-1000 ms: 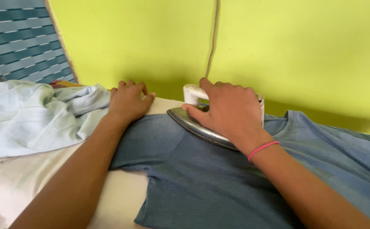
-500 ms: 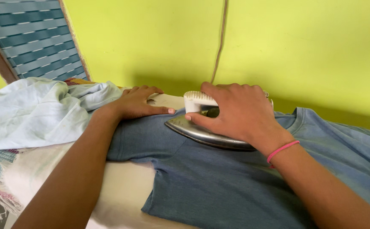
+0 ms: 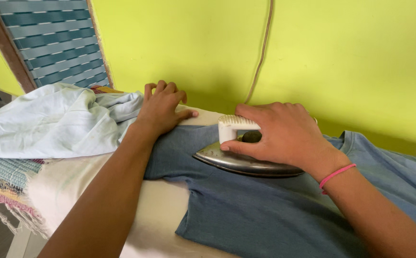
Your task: The person irons a blue t-shirt laid flat on a bed. They use a white electric iron to smooth the fabric, focusing on the shoulder and upper chest areas. The person uses their left hand to hold the shirt in place while maneuvering the iron with their right hand.
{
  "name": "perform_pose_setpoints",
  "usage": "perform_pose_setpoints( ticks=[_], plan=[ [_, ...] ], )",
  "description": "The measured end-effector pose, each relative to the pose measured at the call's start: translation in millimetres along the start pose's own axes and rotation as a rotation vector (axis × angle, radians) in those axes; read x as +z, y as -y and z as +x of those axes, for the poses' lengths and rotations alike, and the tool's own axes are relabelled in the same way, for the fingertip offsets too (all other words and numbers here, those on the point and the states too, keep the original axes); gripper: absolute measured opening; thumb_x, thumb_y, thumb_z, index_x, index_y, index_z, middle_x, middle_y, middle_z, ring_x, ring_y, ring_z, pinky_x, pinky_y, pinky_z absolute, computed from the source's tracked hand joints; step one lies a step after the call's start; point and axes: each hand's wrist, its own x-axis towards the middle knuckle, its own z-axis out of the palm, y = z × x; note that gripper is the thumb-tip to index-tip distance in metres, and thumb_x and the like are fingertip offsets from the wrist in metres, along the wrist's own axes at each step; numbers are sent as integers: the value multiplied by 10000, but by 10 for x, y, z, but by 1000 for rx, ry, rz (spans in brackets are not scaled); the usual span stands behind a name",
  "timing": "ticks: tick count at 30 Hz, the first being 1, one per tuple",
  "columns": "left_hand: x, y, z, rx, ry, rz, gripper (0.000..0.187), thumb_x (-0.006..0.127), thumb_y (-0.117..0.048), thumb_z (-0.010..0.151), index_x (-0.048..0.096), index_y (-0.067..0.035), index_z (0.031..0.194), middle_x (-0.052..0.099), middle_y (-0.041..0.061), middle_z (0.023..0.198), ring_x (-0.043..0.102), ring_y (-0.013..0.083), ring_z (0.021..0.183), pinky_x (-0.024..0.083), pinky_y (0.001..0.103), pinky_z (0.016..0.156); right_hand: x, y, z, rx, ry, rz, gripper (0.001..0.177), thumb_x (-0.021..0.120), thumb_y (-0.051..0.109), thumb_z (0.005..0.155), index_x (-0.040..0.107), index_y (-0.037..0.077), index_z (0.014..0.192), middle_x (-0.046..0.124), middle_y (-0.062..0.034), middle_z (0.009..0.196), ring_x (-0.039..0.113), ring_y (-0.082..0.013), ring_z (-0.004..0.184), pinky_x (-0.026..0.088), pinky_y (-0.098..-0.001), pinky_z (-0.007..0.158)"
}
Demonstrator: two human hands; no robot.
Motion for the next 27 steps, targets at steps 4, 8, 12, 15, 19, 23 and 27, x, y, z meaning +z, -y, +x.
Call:
perform_pose_setpoints(
  ticks=[4,8,12,15,19,23,27],
  plan=[
    [-124,-229,126,-62,-271,-49,234,692,-329,919,692,-110,1001,662,97,1067,570,310,1108,394,496,991,-35,53,108,41,55,0,722,637,759,738,706,215,1207,757,-113,824,720,-351,750,552,-483,662],
    [66,-481,242,-212,-261,-366,224,618,-289,1013,633,-70,1057,652,126,1073,602,346,1059,459,476,908,-3,85,190,107,98,-22,705,617,769,743,702,237,1197,752,-108,828,725,-349,767,561,-494,669],
    [373,-412,203,-139,-226,-421,275,594,-252,995,584,-56,1188,614,190,1165,572,408,1092,447,514,921,48,91,285,130,90,-71,686,609,767,778,686,223,1189,744,-136,811,728,-363,764,567,-506,674],
    [491,-322,174,-252,-160,-472,313,562,-319,991,584,-71,1182,632,161,1223,568,384,1155,420,508,967,96,95,335,172,86,-53,673,611,758,786,692,218,1180,746,-127,819,731,-352,760,567,-497,677],
    [503,-259,181,-319,-39,-500,343,468,-363,1010,600,-116,1208,638,114,1250,526,322,1247,314,522,1080,180,144,362,214,13,-111,682,608,749,805,679,205,1211,741,-118,786,740,-317,701,570,-469,620],
    [572,-121,113,-234,-39,-306,357,446,-329,1022,588,-107,1262,606,142,1289,471,339,1299,252,574,1114,209,150,316,202,-59,-165,662,606,746,830,690,187,1174,730,-121,761,731,-318,677,561,-469,583],
    [642,62,82,-195,-8,-153,362,464,-300,1011,587,-87,1277,569,189,1319,418,378,1342,222,611,1110,191,137,283,184,-38,-141,658,609,735,818,682,181,1165,728,-120,735,727,-320,654,556,-471,584]
  ],
)
